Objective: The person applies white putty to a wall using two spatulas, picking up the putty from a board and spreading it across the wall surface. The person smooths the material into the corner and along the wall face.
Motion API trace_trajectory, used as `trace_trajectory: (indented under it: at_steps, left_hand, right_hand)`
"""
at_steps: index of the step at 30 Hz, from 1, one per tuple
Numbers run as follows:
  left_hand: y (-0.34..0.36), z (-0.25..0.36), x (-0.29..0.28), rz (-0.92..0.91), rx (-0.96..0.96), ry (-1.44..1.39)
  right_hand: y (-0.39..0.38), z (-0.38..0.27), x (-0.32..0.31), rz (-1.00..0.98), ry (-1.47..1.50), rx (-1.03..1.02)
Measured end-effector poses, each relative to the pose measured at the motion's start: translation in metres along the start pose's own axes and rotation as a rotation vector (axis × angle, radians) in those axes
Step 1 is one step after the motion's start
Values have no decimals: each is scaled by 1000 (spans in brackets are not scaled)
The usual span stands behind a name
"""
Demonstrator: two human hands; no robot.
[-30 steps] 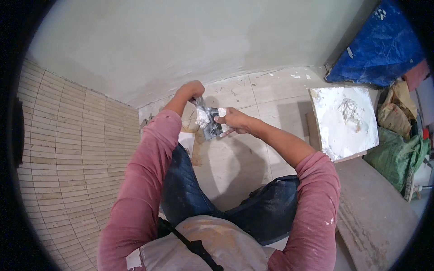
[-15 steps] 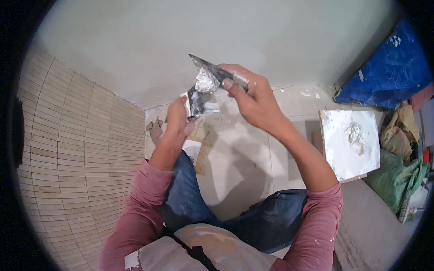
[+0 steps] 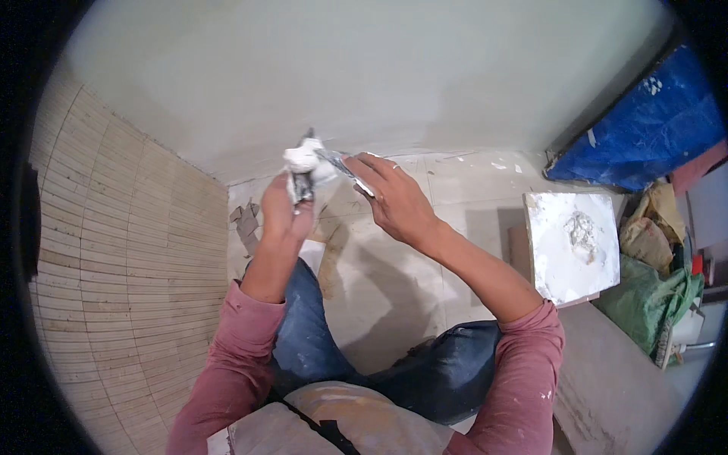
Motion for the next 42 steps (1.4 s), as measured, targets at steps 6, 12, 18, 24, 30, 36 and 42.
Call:
trace_trajectory:
  at_steps: [6, 12, 18, 24, 30, 36, 42]
  left_hand:
    - [-17, 36, 6, -32, 202, 25]
    - [-31, 14, 23, -117, 284, -39]
    - [-33, 31, 18, -82, 304, -58]
    - [-13, 23, 16, -125, 245, -100]
    - [-41, -26, 47, -466, -242, 34]
    - [-34, -13, 55, -512, -172, -14]
    - [-28, -13, 53, -473, -121, 18]
  right_hand:
    - [-1, 43, 18, -50, 494, 621]
    - [21, -30, -16, 171, 356, 78]
    - [14, -1, 10, 11, 170, 42]
    - [-13, 108, 14, -75, 547, 924]
    - [-4, 131, 0, 69, 1510, 687]
    - [-48, 173, 22, -369, 1053, 832]
    - [-58, 210, 13, 28, 1590, 868]
Point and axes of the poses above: each hand's wrist, its own y-axis towards the middle knuckle, its own x-axis out of the palm, z = x × y, the point moved 8 cm from there along y, towards the middle knuckle, and after that the axes turned 2 degrees about x, right-handed, at the moved point
